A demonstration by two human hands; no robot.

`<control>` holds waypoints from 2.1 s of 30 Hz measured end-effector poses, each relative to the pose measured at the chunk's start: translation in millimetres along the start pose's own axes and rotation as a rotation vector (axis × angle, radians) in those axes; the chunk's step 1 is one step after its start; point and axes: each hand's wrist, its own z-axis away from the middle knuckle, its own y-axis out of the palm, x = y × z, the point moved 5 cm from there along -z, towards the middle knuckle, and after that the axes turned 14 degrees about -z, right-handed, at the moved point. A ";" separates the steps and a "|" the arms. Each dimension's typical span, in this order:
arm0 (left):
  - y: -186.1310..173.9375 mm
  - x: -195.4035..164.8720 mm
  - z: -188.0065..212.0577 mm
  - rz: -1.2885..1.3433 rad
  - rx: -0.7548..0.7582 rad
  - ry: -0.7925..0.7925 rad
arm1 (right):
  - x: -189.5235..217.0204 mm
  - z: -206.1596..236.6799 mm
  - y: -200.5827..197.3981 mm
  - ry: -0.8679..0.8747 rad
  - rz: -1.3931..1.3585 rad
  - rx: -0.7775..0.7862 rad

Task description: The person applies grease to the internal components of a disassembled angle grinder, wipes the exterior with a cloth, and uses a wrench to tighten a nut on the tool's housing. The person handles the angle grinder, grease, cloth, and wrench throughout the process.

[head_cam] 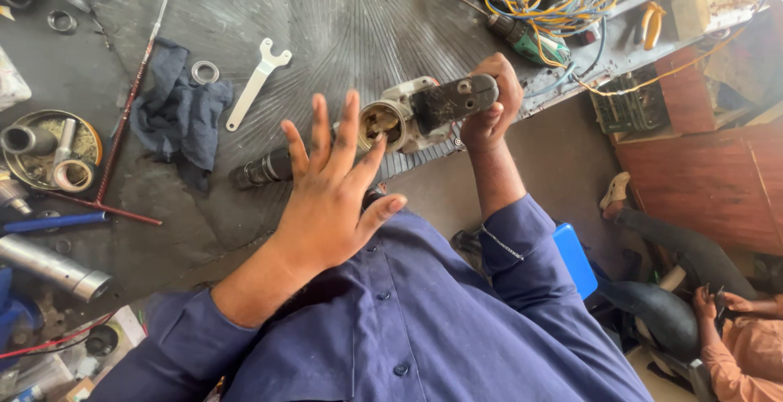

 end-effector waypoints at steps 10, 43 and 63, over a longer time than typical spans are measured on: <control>-10.0 5.8 11.7 0.097 0.101 -0.154 | 0.1 -0.4 1.1 -0.024 -0.035 -0.014; 0.4 33.7 -5.5 -0.167 0.079 0.214 | 8.3 5.7 -4.3 -0.016 -0.033 0.038; -7.3 44.0 1.5 -0.329 -0.035 0.142 | 5.1 -12.9 2.8 0.056 -0.135 0.245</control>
